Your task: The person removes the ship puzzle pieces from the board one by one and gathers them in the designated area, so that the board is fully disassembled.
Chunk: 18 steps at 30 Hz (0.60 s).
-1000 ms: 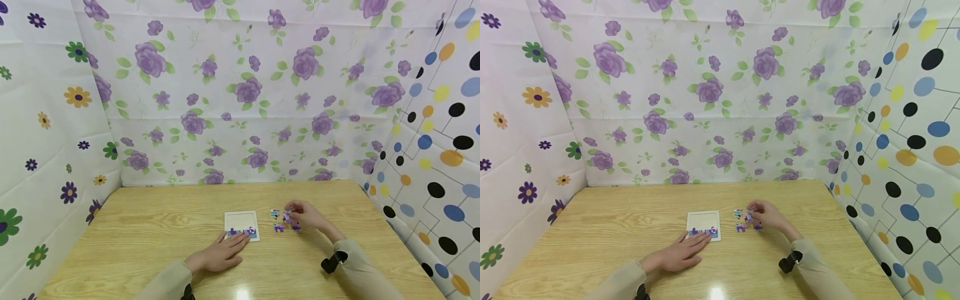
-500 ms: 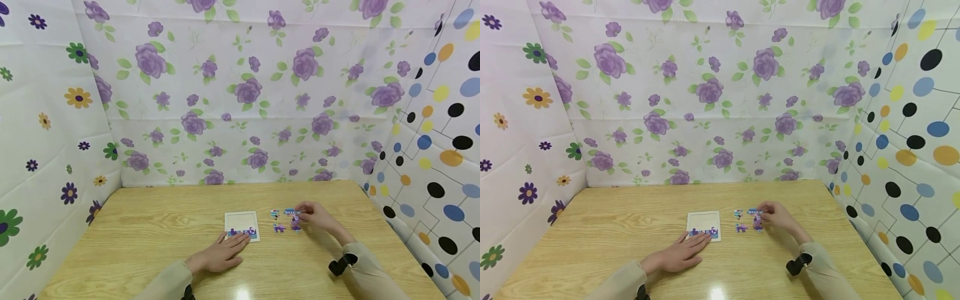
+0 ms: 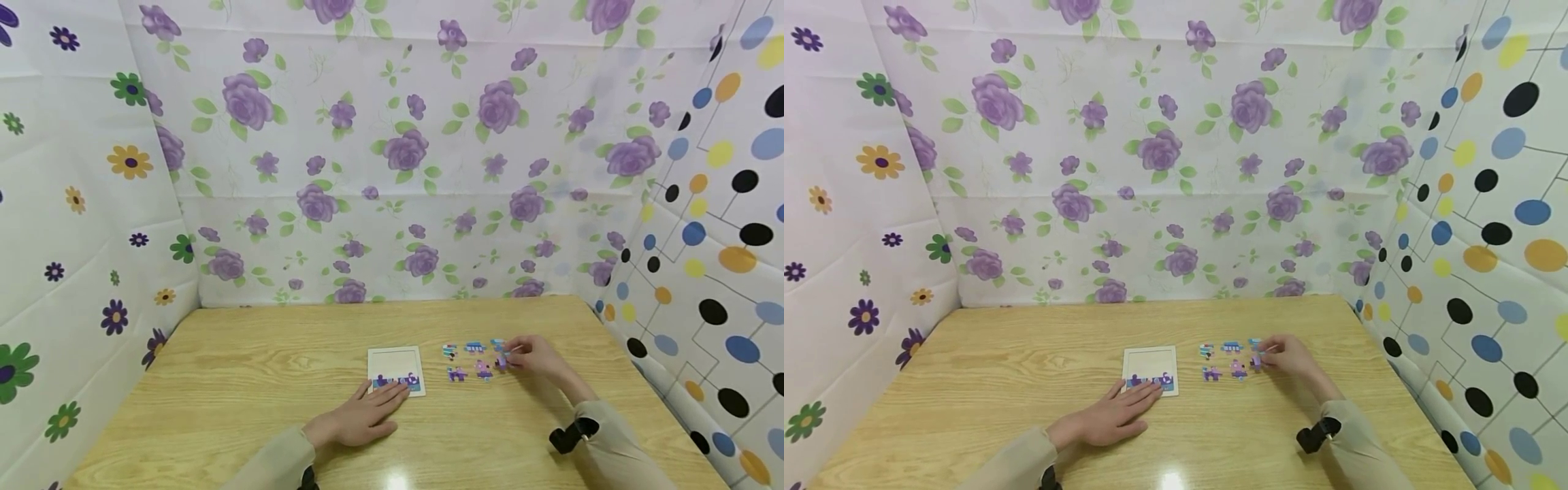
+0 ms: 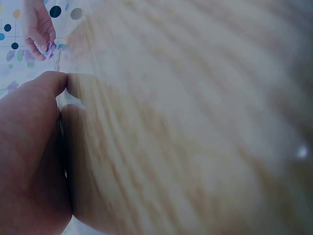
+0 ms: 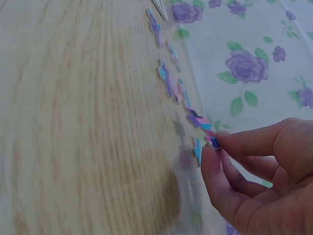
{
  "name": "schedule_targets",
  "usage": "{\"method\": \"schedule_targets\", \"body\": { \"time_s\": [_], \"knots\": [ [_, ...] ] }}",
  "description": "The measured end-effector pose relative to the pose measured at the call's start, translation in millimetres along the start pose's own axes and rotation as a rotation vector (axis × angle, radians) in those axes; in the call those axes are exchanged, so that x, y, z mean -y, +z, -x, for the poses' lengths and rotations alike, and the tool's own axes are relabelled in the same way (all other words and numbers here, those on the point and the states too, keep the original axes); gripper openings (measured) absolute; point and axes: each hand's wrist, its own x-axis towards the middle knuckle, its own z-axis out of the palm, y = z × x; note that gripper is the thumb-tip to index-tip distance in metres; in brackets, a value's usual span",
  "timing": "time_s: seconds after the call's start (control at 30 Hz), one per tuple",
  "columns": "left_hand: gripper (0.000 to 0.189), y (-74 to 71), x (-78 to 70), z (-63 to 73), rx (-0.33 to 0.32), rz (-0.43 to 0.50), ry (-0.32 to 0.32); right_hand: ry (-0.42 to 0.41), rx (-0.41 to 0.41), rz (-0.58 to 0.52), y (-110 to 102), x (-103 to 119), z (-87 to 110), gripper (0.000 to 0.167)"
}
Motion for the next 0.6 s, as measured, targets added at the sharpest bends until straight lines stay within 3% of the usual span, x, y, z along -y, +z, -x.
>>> {"method": "schedule_targets", "body": {
  "time_s": [0.27, 0.37, 0.6],
  "knots": [
    [0.060, -1.9, -2.9, 0.9, 0.008, 0.001, -0.003, 0.038, -0.041, 0.027, -1, -11, 1.8, 0.015],
    [0.060, -2.2, -3.0, -0.1, 0.008, 0.005, -0.003, 0.008, -0.070, 0.104, 0, -11, 1.3, 0.011],
    [0.061, -0.5, -1.0, 0.4, 0.000, 0.001, -0.001, 0.041, -0.156, 0.247, 5, -1, 0.3, 0.008]
  ]
}}
